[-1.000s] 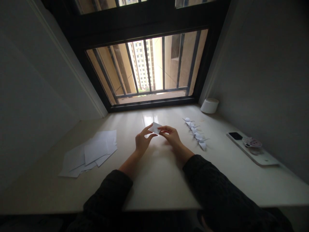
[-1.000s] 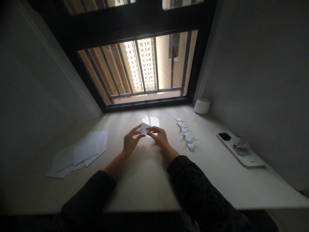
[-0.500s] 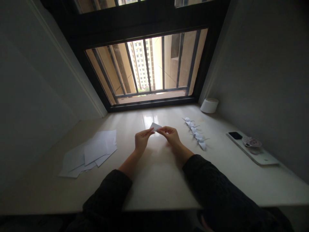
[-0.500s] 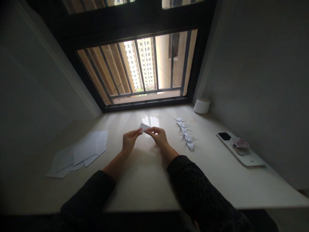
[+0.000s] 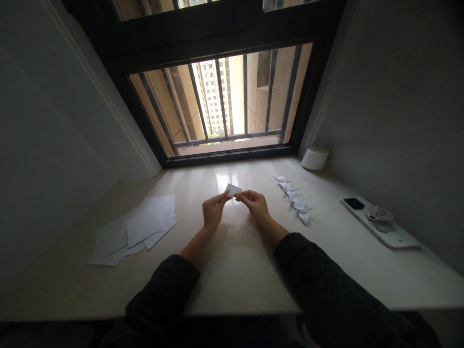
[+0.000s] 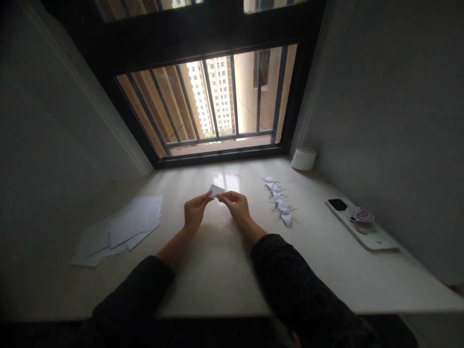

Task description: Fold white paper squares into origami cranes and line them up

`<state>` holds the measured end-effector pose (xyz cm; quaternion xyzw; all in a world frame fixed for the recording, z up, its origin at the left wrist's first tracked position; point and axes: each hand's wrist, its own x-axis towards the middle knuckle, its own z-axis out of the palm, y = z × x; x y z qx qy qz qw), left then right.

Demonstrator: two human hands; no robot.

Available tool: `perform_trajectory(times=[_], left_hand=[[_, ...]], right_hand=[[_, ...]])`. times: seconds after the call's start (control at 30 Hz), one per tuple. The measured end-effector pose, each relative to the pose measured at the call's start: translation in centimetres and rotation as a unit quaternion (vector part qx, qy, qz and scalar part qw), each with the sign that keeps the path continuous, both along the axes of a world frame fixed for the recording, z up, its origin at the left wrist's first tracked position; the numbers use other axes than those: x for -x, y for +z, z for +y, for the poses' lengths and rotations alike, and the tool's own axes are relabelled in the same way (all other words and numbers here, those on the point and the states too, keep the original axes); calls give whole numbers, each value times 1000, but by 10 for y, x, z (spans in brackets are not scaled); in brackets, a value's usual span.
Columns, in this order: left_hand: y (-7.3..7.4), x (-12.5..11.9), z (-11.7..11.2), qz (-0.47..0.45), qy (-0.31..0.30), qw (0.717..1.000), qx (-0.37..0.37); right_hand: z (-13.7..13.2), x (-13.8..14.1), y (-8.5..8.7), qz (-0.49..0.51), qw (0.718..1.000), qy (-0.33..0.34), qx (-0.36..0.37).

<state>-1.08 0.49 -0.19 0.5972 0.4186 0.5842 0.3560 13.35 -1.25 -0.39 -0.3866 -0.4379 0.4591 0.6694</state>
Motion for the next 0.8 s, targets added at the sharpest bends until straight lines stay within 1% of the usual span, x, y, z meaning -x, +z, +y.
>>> perform_trajectory(times=[0.1, 0.17, 0.3, 0.43, 0.6, 0.7, 0.8], left_hand=[[1, -2, 0, -17, -7, 1000, 9], [1, -3, 0, -33, -11, 999, 14], [1, -6, -1, -68, -12, 997, 31], [0, -8, -2, -95, -16, 994, 48], [-1, -9, -1, -109, -16, 992, 58], [-2, -10, -1, -116, -7, 992, 58], [-3, -11, -1, -117, -4, 992, 55]], right_hand=[[-2, 1, 3, 34, 999, 8, 14], [-3, 2, 6, 40, 999, 9, 20], [-5, 3, 8, 38, 999, 7, 28], [-4, 2, 6, 42, 999, 4, 29], [-4, 1, 6, 33, 999, 13, 37], [-6, 2, 8, 16, 998, -1, 53], [-7, 3, 10, 19, 998, -11, 65]])
